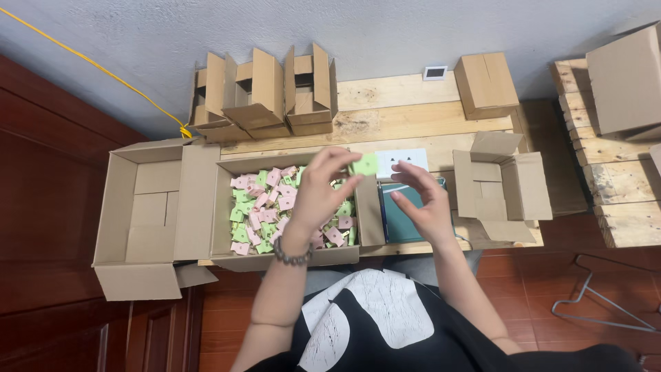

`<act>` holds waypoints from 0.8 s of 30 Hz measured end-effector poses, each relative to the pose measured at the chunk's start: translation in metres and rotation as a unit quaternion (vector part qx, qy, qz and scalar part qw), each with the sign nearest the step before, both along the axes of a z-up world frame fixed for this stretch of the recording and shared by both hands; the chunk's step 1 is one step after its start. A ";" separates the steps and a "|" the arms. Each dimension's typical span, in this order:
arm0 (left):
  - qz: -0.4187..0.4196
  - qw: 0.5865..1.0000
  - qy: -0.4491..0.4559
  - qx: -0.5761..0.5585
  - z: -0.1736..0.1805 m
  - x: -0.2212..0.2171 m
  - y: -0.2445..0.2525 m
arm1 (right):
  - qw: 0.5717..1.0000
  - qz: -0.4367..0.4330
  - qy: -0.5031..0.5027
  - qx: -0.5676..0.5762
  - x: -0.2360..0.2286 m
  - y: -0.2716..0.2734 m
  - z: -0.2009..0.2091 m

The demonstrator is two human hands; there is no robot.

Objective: The person picks small green and pink electrical components from a large cardboard box, rotates them in hand, and places them into a smaller cardboard box. The process is repeated multiple times throughout the clip.

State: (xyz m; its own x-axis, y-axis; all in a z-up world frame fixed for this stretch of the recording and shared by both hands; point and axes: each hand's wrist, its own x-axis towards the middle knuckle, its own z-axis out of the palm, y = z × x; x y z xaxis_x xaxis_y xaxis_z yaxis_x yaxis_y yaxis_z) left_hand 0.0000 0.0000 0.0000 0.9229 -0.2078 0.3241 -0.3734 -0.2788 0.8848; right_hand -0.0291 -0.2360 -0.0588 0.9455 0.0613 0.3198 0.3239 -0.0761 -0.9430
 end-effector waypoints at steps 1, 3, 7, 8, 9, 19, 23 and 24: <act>0.001 1.000 -0.001 0.000 0.011 -0.009 -0.004 | 1.000 0.001 -0.001 0.000 -0.001 0.001 0.007; -0.012 0.997 -0.082 -0.011 0.032 -0.030 -0.011 | 0.999 0.011 -0.033 0.034 -0.008 0.003 0.019; 0.001 0.997 -0.082 0.002 0.007 -0.034 -0.002 | 0.998 0.030 -0.039 -0.038 0.007 -0.015 0.017; 0.013 0.998 -0.058 0.007 -0.004 -0.033 0.002 | 0.997 0.027 -0.026 -0.074 0.013 -0.023 0.010; 0.028 0.999 -0.034 0.012 -0.015 -0.032 0.005 | 0.994 0.027 -0.014 -0.109 0.021 -0.032 0.002; 0.174 0.941 0.077 0.279 -0.168 -0.082 0.007 | 0.774 -0.172 0.211 0.572 0.268 -0.253 -0.118; 0.258 0.920 0.003 0.296 -0.185 -0.079 0.001 | 0.719 -0.299 0.342 0.526 0.294 -0.248 -0.134; 0.275 0.911 -0.016 0.307 -0.190 -0.078 0.001 | 0.713 -0.347 0.344 0.502 0.301 -0.240 -0.142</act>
State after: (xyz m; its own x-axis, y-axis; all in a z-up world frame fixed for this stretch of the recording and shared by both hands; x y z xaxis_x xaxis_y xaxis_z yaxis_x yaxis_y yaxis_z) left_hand -0.0778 0.0013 -0.1899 0.9343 0.1316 0.3313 -0.0515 -0.8698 0.4907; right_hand 0.2714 -0.4760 -0.2003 0.5900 -0.4316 -0.6824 -0.0297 0.8330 -0.5525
